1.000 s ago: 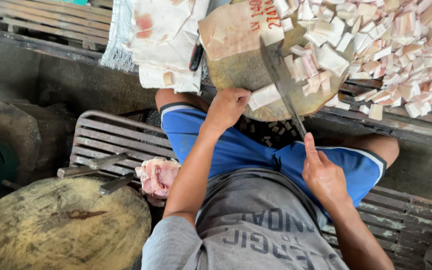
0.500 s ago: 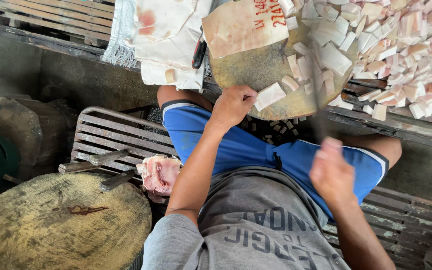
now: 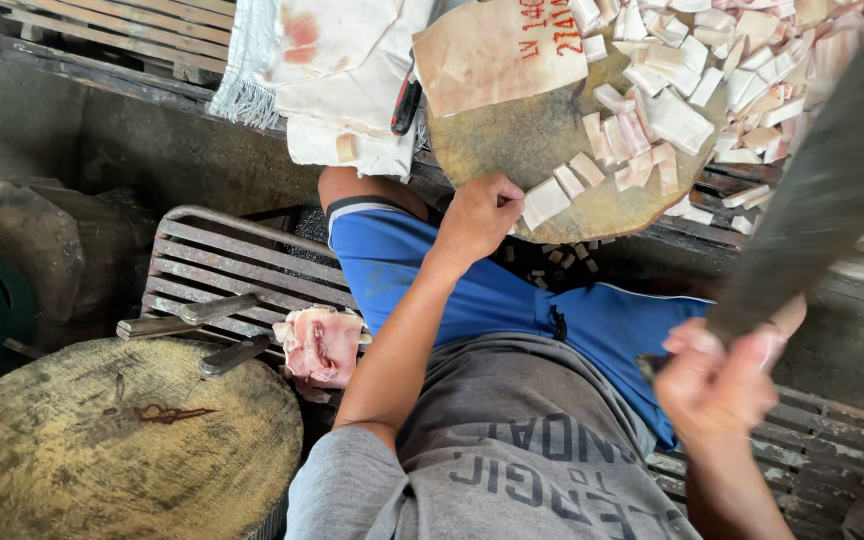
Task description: The person uses a large knife to chop pieces of animal fat on a wooden cutting board, placing the smaller pieces into a pile.
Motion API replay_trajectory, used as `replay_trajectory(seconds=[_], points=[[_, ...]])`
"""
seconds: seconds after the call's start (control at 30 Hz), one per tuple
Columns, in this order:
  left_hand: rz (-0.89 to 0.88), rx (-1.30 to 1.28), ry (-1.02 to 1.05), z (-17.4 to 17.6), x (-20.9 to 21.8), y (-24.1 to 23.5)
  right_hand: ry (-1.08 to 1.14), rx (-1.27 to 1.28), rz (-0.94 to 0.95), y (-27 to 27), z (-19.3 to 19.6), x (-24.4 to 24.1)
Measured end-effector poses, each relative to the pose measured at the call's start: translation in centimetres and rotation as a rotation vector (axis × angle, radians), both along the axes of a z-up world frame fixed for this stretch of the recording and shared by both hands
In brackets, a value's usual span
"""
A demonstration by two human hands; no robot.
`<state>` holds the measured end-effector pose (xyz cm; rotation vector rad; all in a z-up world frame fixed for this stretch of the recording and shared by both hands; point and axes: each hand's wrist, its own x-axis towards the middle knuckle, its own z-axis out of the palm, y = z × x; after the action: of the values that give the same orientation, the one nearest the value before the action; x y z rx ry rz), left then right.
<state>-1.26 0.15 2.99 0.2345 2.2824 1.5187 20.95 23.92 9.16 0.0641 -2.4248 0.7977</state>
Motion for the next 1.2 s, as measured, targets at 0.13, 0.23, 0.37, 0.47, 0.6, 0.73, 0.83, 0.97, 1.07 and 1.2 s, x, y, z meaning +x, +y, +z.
replay_trajectory(seconds=[0.13, 0.23, 0.37, 0.47, 0.6, 0.73, 0.83, 0.97, 1.07, 1.2], points=[[0.021, -0.004, 0.109, -0.4, 0.5, 0.1, -0.524, 0.270, 0.047, -1.8, -2.6, -1.5], [0.041, -0.041, 0.114, -0.7, 0.4, 0.2, -0.527, 0.160, 0.064, -1.4, -1.5, -1.9], [0.048, -0.070, 0.094, -0.2, 0.1, 0.5, -0.336, -0.015, -0.026, -0.3, 2.5, -1.1], [0.030, 0.008, 0.138, 0.1, 0.6, 0.2, -0.225, -0.172, -0.171, -0.7, 3.4, 0.2], [0.008, -0.123, 0.126, 0.5, 1.0, -0.4, -0.428, 0.113, 0.080, -2.2, -0.1, -0.7], [0.007, -0.113, 0.168, -0.2, 0.6, -0.4, -0.760, 0.050, 0.163, -1.1, -2.0, -1.3], [-0.011, -0.099, 0.177, -1.4, 1.1, 0.0, -0.599, 0.017, 0.076, -0.5, -1.8, -1.5], [-0.030, 0.085, 0.131, -2.4, 0.3, 1.0, -0.610, -0.276, -0.092, -0.5, -0.8, -2.3], [-0.054, 0.018, 0.126, -2.1, -0.1, 0.4, -0.505, -0.216, -0.158, -0.2, 0.3, -1.3], [-0.082, -0.021, 0.076, -1.3, 0.3, -1.5, -0.197, -0.075, -0.029, 0.2, 0.8, 1.1]])
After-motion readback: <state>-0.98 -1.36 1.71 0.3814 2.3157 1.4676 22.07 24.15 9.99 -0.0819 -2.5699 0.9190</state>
